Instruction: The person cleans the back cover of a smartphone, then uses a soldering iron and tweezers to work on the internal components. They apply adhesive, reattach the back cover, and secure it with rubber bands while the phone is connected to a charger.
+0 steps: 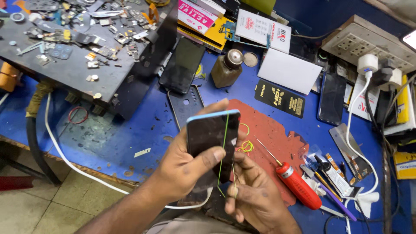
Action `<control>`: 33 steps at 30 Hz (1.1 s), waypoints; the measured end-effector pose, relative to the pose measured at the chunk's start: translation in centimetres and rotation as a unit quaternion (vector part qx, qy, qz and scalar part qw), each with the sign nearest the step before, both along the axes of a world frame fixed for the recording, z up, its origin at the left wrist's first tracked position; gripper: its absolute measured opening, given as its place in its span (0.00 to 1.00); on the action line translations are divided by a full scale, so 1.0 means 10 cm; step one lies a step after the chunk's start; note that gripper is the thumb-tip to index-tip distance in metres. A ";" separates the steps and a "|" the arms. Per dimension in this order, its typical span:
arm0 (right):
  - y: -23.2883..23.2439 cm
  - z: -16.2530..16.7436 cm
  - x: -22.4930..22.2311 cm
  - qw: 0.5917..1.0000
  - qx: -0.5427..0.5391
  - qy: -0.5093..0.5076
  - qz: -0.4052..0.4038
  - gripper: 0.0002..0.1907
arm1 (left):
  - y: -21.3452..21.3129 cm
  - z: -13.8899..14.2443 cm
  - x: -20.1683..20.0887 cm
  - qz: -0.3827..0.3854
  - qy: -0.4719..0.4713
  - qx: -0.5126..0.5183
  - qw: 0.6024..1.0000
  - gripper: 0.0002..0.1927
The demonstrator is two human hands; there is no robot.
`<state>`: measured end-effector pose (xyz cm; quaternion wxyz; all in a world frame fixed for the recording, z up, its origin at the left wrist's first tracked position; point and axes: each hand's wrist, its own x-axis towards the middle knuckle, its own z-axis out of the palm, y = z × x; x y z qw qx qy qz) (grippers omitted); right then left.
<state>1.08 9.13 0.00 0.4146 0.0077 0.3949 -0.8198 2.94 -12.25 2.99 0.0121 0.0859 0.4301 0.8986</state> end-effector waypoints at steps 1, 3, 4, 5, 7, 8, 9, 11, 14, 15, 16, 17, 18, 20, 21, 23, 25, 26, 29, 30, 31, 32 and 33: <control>0.00 0.01 -0.02 1.000 0.030 0.003 -0.003 0.35 | 0.01 -0.04 0.01 -0.015 -0.002 0.006 1.000 0.35; 0.02 0.04 -0.05 0.999 0.051 0.013 -0.014 0.33 | 0.04 -0.12 0.02 -0.047 -0.002 0.018 0.999 0.34; 0.03 0.04 -0.08 0.998 0.061 0.018 -0.019 0.33 | 0.04 -0.15 0.03 -0.065 -0.004 0.009 0.998 0.34; 0.04 0.04 -0.10 0.997 0.060 0.036 -0.020 0.32 | 0.04 -0.18 0.05 -0.083 -0.007 0.001 0.997 0.34; 0.06 0.04 -0.13 0.995 0.057 0.072 -0.024 0.30 | 0.03 -0.21 0.09 -0.109 -0.019 -0.017 0.994 0.33; 0.08 0.03 -0.13 0.995 0.056 0.076 -0.039 0.29 | 0.02 -0.21 0.12 -0.117 -0.029 -0.025 0.992 0.33; 0.09 0.03 -0.14 0.994 0.056 0.081 -0.053 0.27 | 0.02 -0.21 0.13 -0.125 -0.038 -0.033 0.991 0.32; 0.11 0.02 -0.14 0.991 0.054 0.097 -0.074 0.26 | 0.02 -0.21 0.14 -0.109 -0.013 -0.071 0.991 0.31; 0.14 0.03 -0.18 0.986 0.053 0.125 -0.092 0.24 | 0.03 -0.19 0.13 -0.125 -0.003 -0.084 0.989 0.30; 0.15 0.04 -0.19 0.985 0.055 0.134 -0.098 0.23 | 0.04 -0.18 0.14 -0.137 -0.005 -0.080 0.987 0.30; 0.16 0.05 -0.20 0.983 0.058 0.144 -0.103 0.23 | 0.05 -0.17 0.14 -0.150 -0.009 -0.087 0.985 0.30; 0.16 0.06 -0.21 0.981 0.080 0.142 -0.103 0.22 | 0.07 -0.17 0.14 -0.162 -0.013 -0.093 0.982 0.30; 0.15 0.07 -0.22 0.979 0.101 0.140 -0.104 0.21 | 0.08 -0.17 0.14 -0.175 -0.017 -0.099 0.979 0.30; 0.13 0.10 -0.24 0.974 0.139 0.148 -0.095 0.20 | 0.09 -0.18 0.14 -0.175 -0.013 -0.096 0.980 0.29; 0.13 0.12 -0.25 0.971 0.158 0.157 -0.085 0.20 | 0.09 -0.18 0.14 -0.175 -0.012 -0.093 0.980 0.29; 0.11 0.16 -0.27 0.964 0.183 0.182 -0.059 0.18 | 0.10 -0.20 0.14 -0.165 -0.009 -0.103 0.981 0.29; 0.10 0.21 -0.30 0.956 0.196 0.214 -0.031 0.18 | 0.11 -0.22 0.13 -0.158 -0.009 -0.107 0.982 0.29; 0.10 0.23 -0.31 0.957 0.187 0.219 -0.028 0.17 | 0.12 -0.23 0.13 -0.156 -0.010 -0.107 0.982 0.29; 0.14 0.28 -0.32 0.944 0.203 0.257 -0.041 0.17 | 0.12 -0.23 0.12 -0.148 -0.055 -0.072 0.985 0.30; 0.17 0.28 -0.31 0.927 0.237 0.285 -0.061 0.19 | 0.12 -0.22 0.12 -0.145 -0.076 -0.054 0.985 0.31; 0.20 0.27 -0.30 0.907 0.270 0.312 -0.079 0.20 | 0.10 -0.21 0.10 -0.127 -0.103 -0.036 0.986 0.33; 0.22 0.24 -0.27 0.890 0.287 0.334 -0.116 0.18 | 0.06 -0.20 0.07 -0.107 -0.130 -0.019 0.986 0.36; 0.23 0.19 -0.23 0.871 0.302 0.356 -0.151 0.16 | 0.02 -0.18 0.04 -0.084 -0.157 -0.002 0.984 0.39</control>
